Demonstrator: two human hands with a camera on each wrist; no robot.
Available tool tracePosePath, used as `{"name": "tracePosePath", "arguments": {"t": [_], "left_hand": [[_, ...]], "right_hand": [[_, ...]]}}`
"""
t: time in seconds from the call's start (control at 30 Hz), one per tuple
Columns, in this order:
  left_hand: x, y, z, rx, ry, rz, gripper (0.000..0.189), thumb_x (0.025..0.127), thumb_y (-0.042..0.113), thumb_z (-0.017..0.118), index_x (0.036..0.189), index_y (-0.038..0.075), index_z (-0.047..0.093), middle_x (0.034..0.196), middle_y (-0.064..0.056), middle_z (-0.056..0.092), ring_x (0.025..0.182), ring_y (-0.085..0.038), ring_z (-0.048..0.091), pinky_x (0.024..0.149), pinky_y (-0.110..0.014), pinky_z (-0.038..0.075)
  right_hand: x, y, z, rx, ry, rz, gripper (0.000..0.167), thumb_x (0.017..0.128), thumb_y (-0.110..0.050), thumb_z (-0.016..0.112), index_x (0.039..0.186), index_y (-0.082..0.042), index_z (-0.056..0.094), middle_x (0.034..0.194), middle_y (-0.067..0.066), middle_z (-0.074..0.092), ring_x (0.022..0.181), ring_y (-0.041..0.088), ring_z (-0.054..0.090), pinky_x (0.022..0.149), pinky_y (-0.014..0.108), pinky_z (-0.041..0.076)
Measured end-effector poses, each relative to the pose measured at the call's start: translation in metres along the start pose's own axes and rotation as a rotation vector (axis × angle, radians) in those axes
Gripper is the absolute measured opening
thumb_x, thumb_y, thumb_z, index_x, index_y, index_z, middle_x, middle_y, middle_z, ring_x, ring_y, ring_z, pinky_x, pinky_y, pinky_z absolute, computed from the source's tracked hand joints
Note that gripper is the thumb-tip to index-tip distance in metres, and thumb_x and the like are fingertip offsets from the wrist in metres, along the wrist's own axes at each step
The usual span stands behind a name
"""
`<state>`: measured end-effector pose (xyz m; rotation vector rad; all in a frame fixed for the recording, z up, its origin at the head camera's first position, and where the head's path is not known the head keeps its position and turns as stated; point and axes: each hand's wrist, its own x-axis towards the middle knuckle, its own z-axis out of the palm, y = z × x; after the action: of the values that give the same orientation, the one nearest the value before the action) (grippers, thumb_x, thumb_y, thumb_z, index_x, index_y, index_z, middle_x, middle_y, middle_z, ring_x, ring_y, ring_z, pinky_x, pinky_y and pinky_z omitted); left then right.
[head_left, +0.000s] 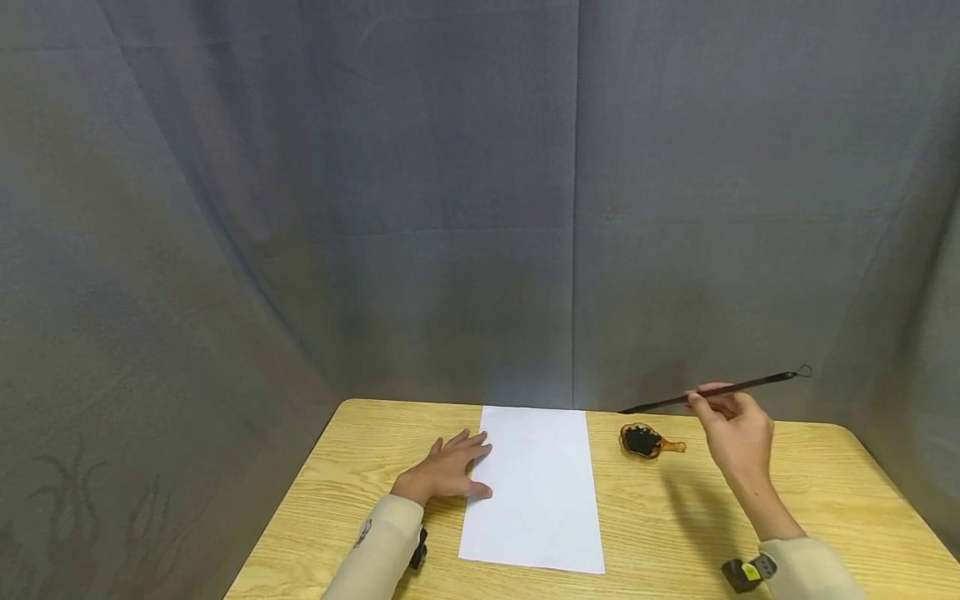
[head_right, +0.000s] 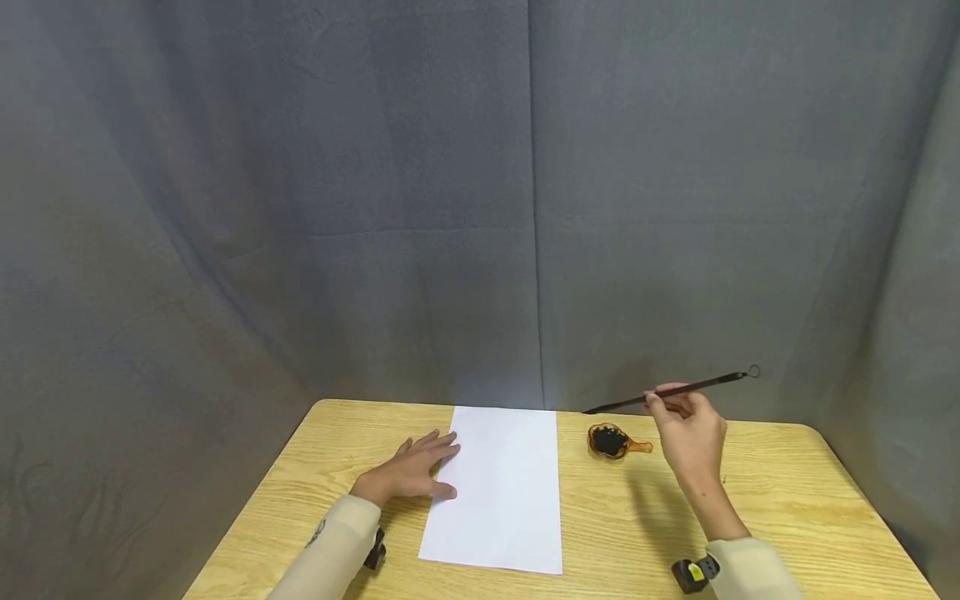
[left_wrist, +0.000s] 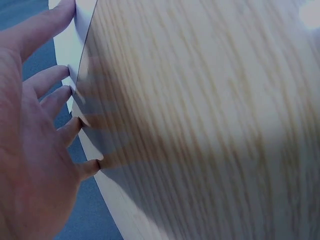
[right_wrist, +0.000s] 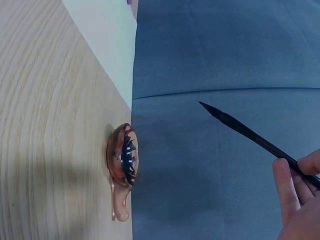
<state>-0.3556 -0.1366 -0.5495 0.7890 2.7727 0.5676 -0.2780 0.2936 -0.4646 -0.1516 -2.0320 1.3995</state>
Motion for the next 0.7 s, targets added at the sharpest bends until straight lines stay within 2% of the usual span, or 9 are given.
{"name": "tracePosePath", "arguments": {"t": [0.13, 0.23, 0.43, 0.7], "left_hand": [[0.000, 0.000, 0.000, -0.004, -0.005, -0.003, 0.087, 0.087, 0.049, 0.079, 0.160, 0.012, 0.050, 0.175, -0.004, 0.035, 0.166, -0.035, 0.020, 0.130, -0.073, 0.011], [0.000, 0.000, 0.000, -0.014, -0.009, -0.006, 0.089, 0.087, 0.050, 0.079, 0.161, 0.012, 0.048, 0.175, -0.003, 0.034, 0.166, -0.035, 0.019, 0.130, -0.072, 0.010], [0.000, 0.000, -0.001, -0.011, -0.013, -0.009, 0.092, 0.088, 0.051, 0.078, 0.163, 0.010, 0.044, 0.176, -0.003, 0.032, 0.167, -0.035, 0.018, 0.130, -0.072, 0.009], [-0.001, 0.000, -0.001, -0.004, -0.006, -0.010, 0.092, 0.087, 0.051, 0.079, 0.161, 0.009, 0.047, 0.175, -0.005, 0.034, 0.166, -0.035, 0.020, 0.131, -0.072, 0.011]], "right_hand": [[-0.001, -0.004, 0.002, 0.010, -0.017, 0.006, 0.019, 0.101, -0.014, 0.073, 0.113, 0.002, 0.071, 0.089, -0.026, 0.074, 0.077, -0.012, 0.071, 0.071, 0.007, 0.056], [-0.001, -0.006, 0.004, 0.013, -0.025, 0.001, 0.020, 0.102, -0.014, 0.073, 0.114, 0.002, 0.070, 0.087, -0.031, 0.070, 0.077, -0.012, 0.071, 0.072, 0.007, 0.056], [-0.001, -0.010, 0.008, 0.030, -0.030, -0.017, 0.020, 0.102, -0.014, 0.073, 0.113, 0.003, 0.071, 0.086, -0.030, 0.071, 0.077, -0.010, 0.073, 0.073, 0.008, 0.057], [-0.002, -0.014, 0.015, 0.049, -0.045, -0.029, 0.020, 0.101, -0.012, 0.074, 0.113, 0.003, 0.071, 0.087, -0.026, 0.073, 0.078, -0.007, 0.074, 0.073, 0.011, 0.059]]}}
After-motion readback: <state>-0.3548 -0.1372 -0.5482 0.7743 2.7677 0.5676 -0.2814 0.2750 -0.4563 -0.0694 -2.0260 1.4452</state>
